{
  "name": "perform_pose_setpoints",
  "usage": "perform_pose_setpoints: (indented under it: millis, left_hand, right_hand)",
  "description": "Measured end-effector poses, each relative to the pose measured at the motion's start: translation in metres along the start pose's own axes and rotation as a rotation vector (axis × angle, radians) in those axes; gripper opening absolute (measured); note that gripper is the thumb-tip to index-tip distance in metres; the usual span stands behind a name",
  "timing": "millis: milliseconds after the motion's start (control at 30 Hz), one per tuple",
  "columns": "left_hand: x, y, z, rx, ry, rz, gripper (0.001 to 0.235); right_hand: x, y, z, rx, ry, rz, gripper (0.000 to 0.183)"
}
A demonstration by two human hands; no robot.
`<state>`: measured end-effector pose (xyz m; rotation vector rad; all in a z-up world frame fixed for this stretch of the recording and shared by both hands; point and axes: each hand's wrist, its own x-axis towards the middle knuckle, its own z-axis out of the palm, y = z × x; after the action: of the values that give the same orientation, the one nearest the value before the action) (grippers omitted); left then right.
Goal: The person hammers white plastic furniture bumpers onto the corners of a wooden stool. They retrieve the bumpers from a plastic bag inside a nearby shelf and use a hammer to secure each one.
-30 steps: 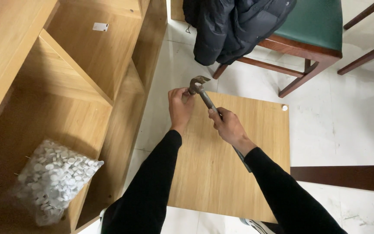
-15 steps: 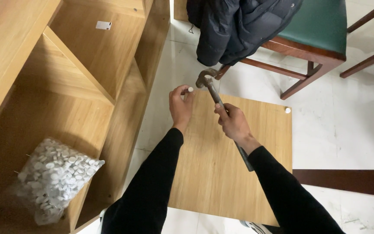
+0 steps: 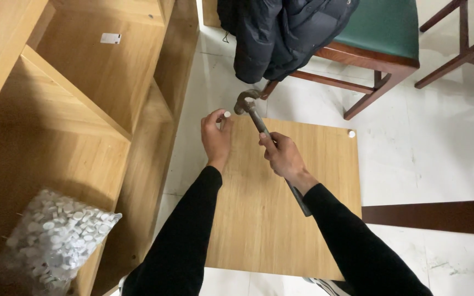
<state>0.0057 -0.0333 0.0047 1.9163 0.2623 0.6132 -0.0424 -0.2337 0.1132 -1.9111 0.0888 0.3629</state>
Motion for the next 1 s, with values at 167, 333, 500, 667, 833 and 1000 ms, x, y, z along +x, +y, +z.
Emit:
perform_pose_setpoints:
  millis: [167,333,500,667,833,1000]
  left_hand:
    - [-0.002,0.014,-0.004,-0.007,-0.028,-0.060,0.019]
    - [-0.002,0.007,-0.001,0.009,-0.037,-0.075,0.019]
    - [0.000,0.003,-0.002,-0.006,-0.066,-0.092,0.022]
    - [-0.001,0.004,-0.006,0.006,-0.099,-0.120,0.027]
    - [-0.001,0.016,-0.011,-0.004,-0.125,-0.162,0.028]
    - [0.003,0.016,-0.008,0.011,-0.128,-0.154,0.029]
  right_hand:
    - [0.005,0.002,0.002,-0.029,-0.014,-0.003,0.044]
    - [0.005,-0.003,0.005,-0.024,-0.014,-0.014,0.047]
    - [0.011,0.004,0.007,-0.137,-0.018,-0.013,0.049]
    - [0.008,0.009,0.010,-0.158,-0.011,-0.025,0.050]
    - [0.007,0.013,0.009,-0.214,-0.014,-0.008,0.052]
    - [0.004,0.012,0.005,-0.282,-0.014,-0.009,0.053]
